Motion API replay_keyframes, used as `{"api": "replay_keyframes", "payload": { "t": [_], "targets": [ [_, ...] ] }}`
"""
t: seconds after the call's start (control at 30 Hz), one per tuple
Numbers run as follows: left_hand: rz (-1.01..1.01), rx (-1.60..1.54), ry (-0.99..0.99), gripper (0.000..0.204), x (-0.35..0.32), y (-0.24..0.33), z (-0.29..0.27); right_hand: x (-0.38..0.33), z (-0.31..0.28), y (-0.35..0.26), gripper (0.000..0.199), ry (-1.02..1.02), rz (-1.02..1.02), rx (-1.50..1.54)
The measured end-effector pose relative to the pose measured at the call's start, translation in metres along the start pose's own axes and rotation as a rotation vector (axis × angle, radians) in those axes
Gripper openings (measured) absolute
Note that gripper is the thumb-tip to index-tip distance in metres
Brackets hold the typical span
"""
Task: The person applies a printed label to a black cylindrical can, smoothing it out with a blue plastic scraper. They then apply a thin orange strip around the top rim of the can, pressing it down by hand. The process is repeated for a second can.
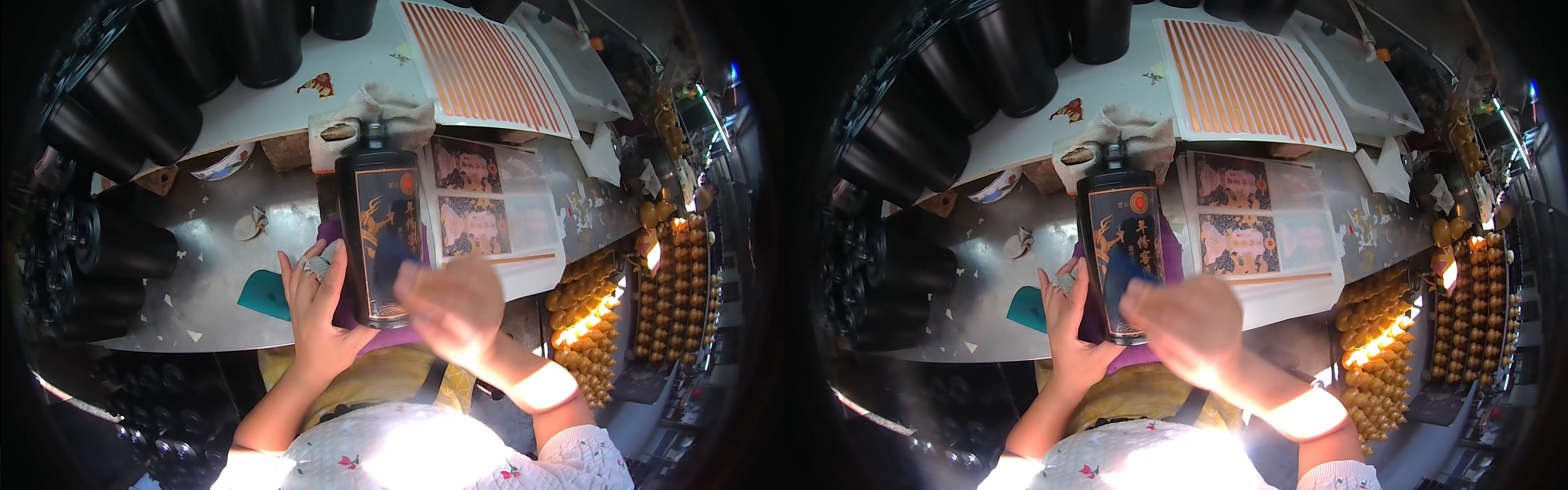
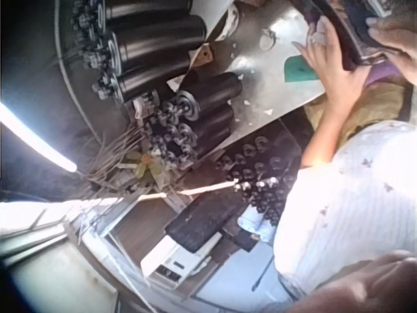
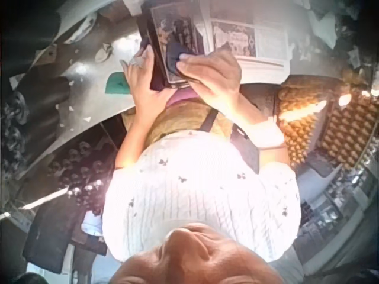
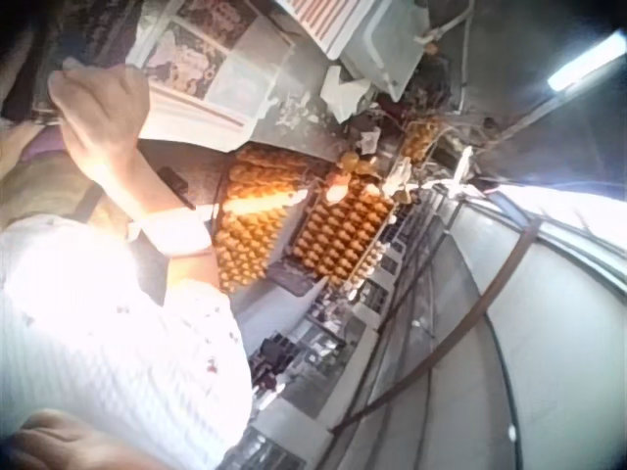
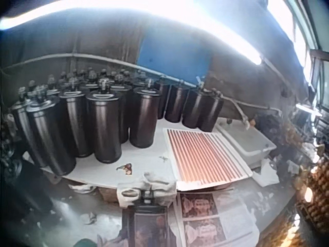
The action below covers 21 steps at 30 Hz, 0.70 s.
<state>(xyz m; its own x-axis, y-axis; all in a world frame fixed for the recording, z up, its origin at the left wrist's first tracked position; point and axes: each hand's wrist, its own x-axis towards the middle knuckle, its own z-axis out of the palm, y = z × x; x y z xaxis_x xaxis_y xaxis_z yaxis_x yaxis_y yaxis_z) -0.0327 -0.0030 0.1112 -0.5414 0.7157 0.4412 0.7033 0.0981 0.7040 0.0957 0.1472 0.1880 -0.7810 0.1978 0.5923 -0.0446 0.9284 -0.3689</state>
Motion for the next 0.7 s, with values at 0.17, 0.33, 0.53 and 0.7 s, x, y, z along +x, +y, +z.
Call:
{"api": "replay_keyframes", "payload": {
  "t": [0.17, 0.33, 0.53, 0.7],
  "targets": [
    [-0.014, -0.026, 0.021, 0.092, 0.0, -0.001, 0.001, -0.01, -0.006, -0.026, 0.032, -0.089, 0.043, 0.278],
    [-0.029, -0.054, 0.002, 0.093, 0.001, -0.001, 0.0, 0.004, -0.007, -0.011, 0.029, -0.103, -0.175, -0.041],
    [-0.06, -0.128, 0.028, 0.11, 0.001, 0.002, 0.001, 0.064, -0.014, 0.018, 0.026, -0.368, 0.184, 0.314],
    [-0.055, -0.071, -0.012, 0.112, 0.001, -0.002, -0.005, 0.111, -0.005, 0.041, 0.017, -0.05, -0.013, 0.165]
  ]
}}
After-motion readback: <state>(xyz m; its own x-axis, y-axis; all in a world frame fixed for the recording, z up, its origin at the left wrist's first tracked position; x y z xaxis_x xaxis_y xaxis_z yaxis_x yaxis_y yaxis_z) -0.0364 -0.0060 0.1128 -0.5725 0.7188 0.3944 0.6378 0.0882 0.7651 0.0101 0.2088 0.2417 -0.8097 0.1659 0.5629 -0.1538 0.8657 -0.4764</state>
